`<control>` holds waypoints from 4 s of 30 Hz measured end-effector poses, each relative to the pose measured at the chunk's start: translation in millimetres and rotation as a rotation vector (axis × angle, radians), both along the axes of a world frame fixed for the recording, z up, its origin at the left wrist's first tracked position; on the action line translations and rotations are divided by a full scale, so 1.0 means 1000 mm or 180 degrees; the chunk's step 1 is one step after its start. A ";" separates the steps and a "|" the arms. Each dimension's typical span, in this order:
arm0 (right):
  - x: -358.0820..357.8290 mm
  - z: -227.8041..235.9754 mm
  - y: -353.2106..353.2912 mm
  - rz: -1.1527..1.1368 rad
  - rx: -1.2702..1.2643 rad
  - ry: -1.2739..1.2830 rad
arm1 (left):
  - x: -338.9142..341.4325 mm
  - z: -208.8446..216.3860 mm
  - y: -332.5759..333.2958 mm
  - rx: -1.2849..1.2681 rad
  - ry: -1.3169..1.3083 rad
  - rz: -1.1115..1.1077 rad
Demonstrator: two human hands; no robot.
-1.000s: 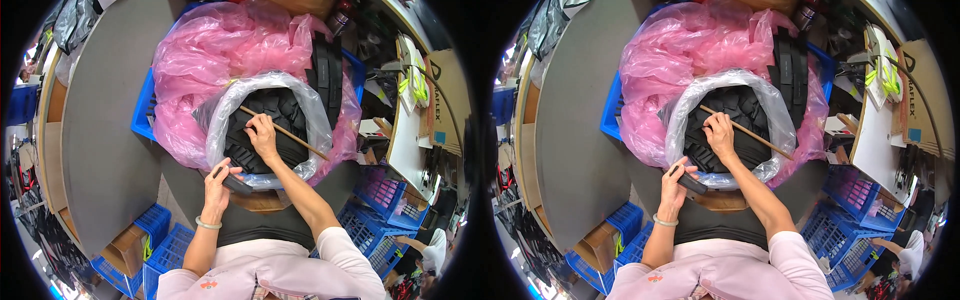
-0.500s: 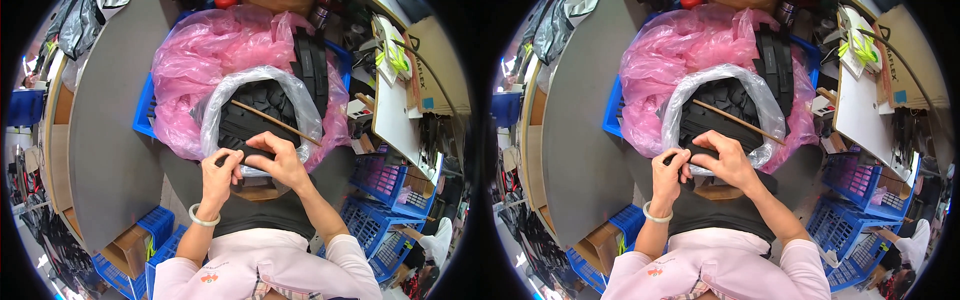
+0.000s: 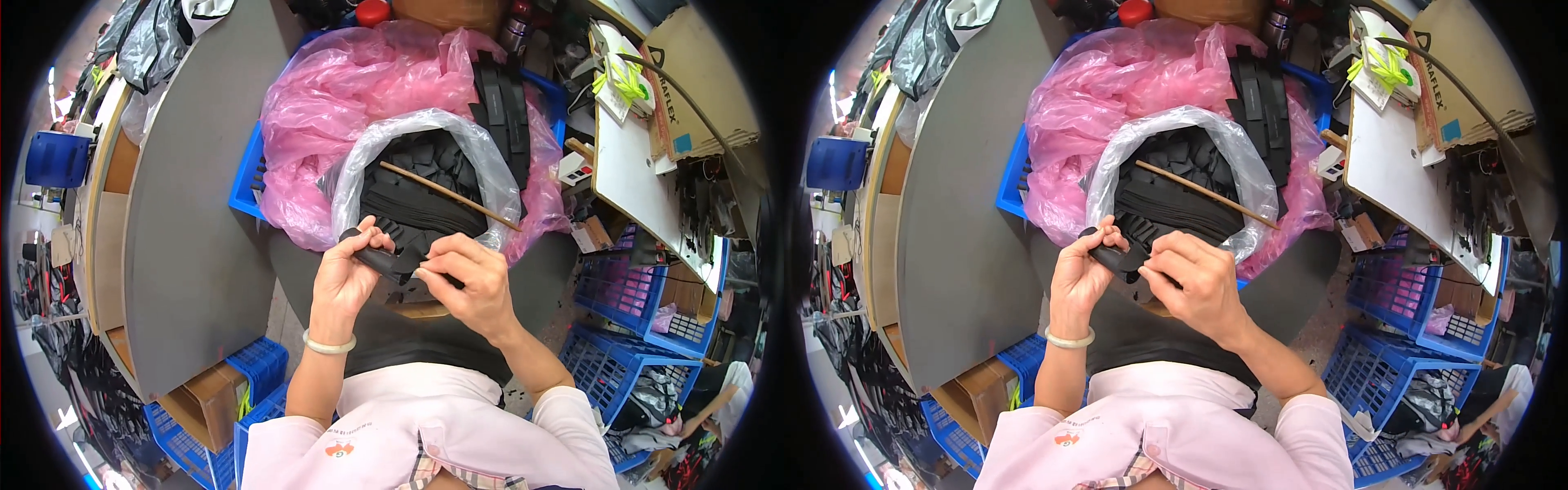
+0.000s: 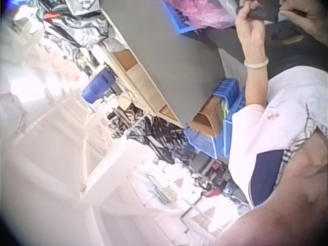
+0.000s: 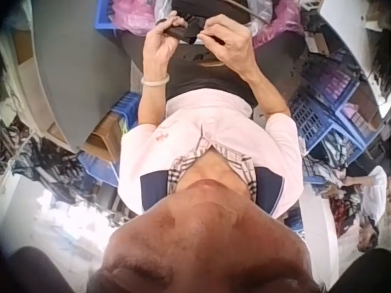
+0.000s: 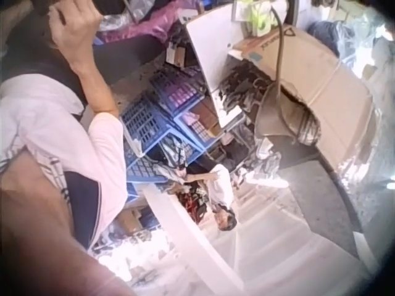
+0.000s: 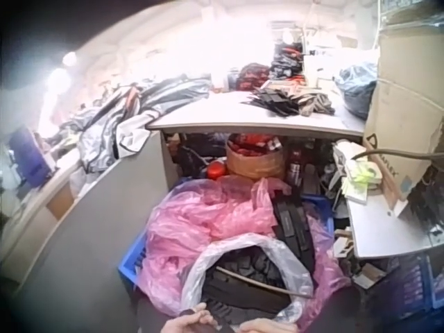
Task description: Inspecting and preparing black fabric sleeves by sliding them over a wooden rod and checking for defects in a manufacturing setting.
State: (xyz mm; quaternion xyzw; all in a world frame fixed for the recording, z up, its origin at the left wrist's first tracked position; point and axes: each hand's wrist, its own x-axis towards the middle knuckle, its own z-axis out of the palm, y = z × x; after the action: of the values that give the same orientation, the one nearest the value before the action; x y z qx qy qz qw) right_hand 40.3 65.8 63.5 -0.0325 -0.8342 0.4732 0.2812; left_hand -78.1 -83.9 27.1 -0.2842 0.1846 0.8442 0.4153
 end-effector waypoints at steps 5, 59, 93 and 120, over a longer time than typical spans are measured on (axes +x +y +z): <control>0.012 0.000 -0.003 -0.0310 0.0297 0.0044 | 0.001 -0.005 0.001 0.0069 -0.0347 0.0101; -0.009 -0.045 -0.023 0.0415 -0.0192 -0.1356 | 0.023 0.004 0.046 0.0095 0.0975 -0.0097; 0.040 -0.057 -0.021 0.0140 0.0480 0.0119 | 0.051 0.034 0.034 -0.1164 0.3467 -0.0683; -0.009 -0.022 0.037 0.0563 -0.3369 -0.1983 | 0.046 0.007 0.029 0.0222 0.1601 -0.2904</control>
State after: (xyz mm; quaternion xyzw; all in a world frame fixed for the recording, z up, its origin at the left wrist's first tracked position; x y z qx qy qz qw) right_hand 31.3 103.1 41.4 -0.2349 -0.5288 0.8126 -0.0701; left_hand -31.9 -55.1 34.0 0.0506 0.3554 0.6252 0.6930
